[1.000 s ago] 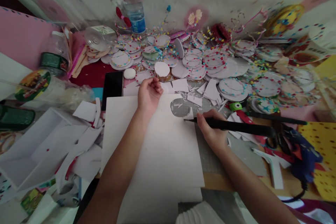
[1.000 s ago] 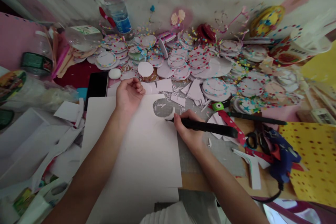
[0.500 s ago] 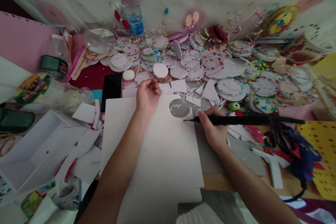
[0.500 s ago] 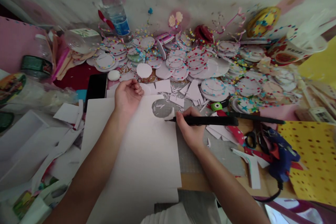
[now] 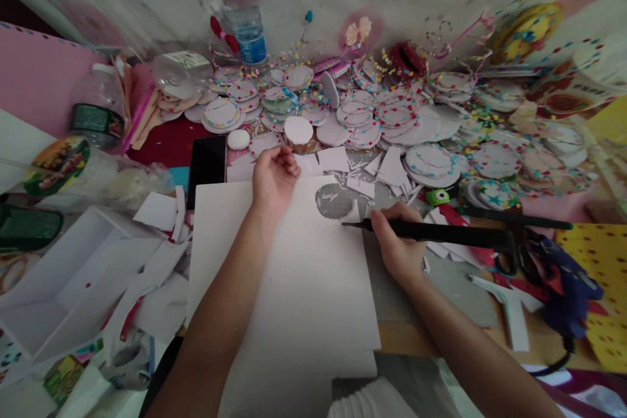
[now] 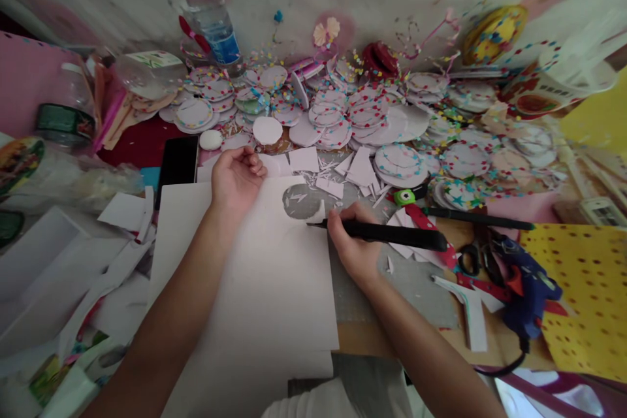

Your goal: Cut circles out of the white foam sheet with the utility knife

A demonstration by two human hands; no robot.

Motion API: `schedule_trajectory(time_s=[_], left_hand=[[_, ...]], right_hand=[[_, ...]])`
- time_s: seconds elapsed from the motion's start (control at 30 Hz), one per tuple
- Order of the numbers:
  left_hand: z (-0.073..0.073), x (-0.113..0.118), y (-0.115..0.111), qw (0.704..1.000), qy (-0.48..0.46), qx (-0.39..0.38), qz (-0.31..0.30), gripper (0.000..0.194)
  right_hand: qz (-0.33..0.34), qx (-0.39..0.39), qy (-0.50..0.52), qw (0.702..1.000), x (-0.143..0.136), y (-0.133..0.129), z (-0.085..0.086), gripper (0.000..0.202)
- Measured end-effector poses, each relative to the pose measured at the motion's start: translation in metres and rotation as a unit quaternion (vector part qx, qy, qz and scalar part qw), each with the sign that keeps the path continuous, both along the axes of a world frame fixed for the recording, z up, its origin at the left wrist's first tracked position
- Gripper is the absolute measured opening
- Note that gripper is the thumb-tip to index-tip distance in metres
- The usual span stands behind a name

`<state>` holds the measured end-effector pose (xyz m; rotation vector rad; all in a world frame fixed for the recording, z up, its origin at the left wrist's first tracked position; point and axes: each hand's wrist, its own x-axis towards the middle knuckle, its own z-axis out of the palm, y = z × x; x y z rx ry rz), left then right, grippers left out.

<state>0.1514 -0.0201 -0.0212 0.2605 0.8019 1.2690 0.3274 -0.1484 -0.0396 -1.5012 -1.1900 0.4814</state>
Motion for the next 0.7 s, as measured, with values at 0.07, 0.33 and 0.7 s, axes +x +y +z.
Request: schedule_trajectory(time_s=[0.07,0.33,0.7], left_hand=[[0.0,0.0,0.0,1.0,0.002,0.0,0.0,0.031],[0.001,0.0,0.0,1.0,0.012,-0.003,-0.004,0.027],[0.003,0.002,0.0,1.0,0.013,-0.006,0.0,0.026]], right_hand=[[0.005,0.006,-0.011,1.0,0.0,-0.002,0.0,0.032],[-0.003,-0.01,0.002,1.0,0.002,-0.003,-0.002,0.031],[-0.042,-0.006,0.104,0.994,0.014,0.0,-0.015,0.034]])
